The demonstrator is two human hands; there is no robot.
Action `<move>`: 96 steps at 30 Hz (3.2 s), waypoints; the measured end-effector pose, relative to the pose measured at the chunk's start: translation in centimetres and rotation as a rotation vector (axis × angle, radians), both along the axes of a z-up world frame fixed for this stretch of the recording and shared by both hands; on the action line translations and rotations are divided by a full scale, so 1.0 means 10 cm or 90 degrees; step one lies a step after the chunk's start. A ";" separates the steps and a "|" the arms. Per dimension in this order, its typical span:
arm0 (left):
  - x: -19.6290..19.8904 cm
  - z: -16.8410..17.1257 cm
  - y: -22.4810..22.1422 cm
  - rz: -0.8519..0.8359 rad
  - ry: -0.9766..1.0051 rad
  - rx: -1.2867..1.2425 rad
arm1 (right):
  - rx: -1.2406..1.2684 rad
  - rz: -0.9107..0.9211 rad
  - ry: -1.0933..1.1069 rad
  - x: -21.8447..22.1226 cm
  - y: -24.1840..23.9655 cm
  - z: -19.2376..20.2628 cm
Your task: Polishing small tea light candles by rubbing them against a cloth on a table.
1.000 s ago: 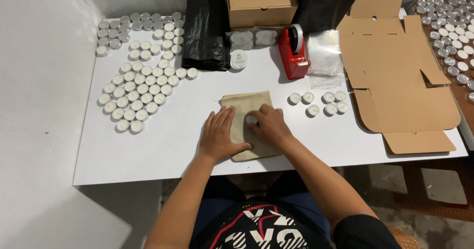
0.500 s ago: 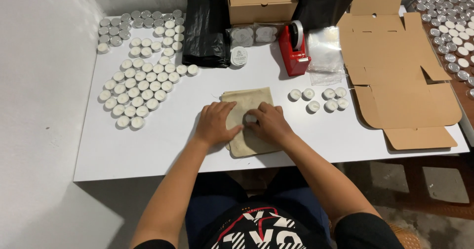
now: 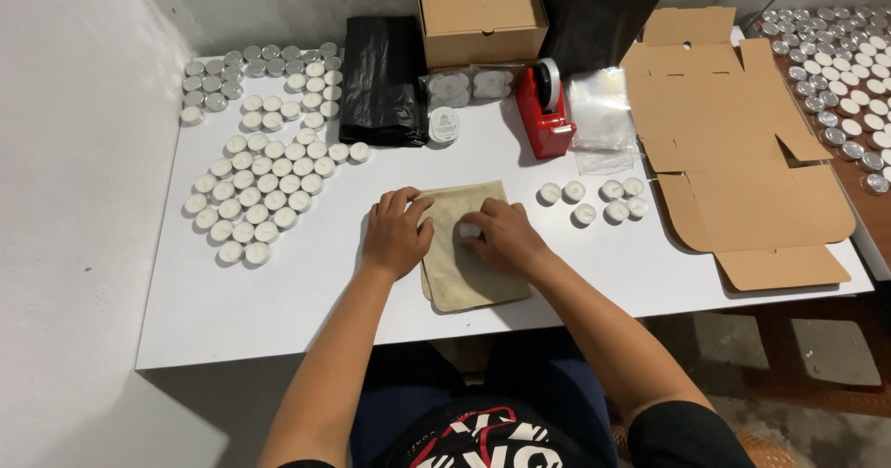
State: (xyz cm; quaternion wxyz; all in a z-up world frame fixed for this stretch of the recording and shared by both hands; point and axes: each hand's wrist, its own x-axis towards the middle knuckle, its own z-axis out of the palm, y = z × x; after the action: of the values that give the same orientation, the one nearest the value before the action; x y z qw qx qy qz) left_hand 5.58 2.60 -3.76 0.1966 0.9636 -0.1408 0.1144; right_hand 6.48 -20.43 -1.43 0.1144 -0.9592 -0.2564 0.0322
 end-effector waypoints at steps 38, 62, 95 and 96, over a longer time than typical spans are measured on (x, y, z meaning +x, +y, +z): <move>-0.08 0.19 -0.02 0.032 0.083 -0.016 | 0.089 0.192 -0.049 0.23 -0.05 -0.39; -0.23 0.29 0.11 0.044 0.145 -0.012 | 0.087 0.293 -0.037 0.41 -0.30 -0.40; 0.22 0.05 0.06 -0.020 0.018 0.010 | 0.237 0.161 -0.118 0.26 -0.23 -0.46; 0.23 0.05 0.05 -0.023 0.022 0.004 | 0.234 0.155 -0.109 0.26 -0.23 -0.46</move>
State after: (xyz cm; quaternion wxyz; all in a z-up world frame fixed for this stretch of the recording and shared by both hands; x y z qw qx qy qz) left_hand 7.85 3.15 -3.25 0.1981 0.9633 -0.1552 0.0937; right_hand 9.12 -22.77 -5.98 0.2599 -0.8835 -0.3807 -0.0830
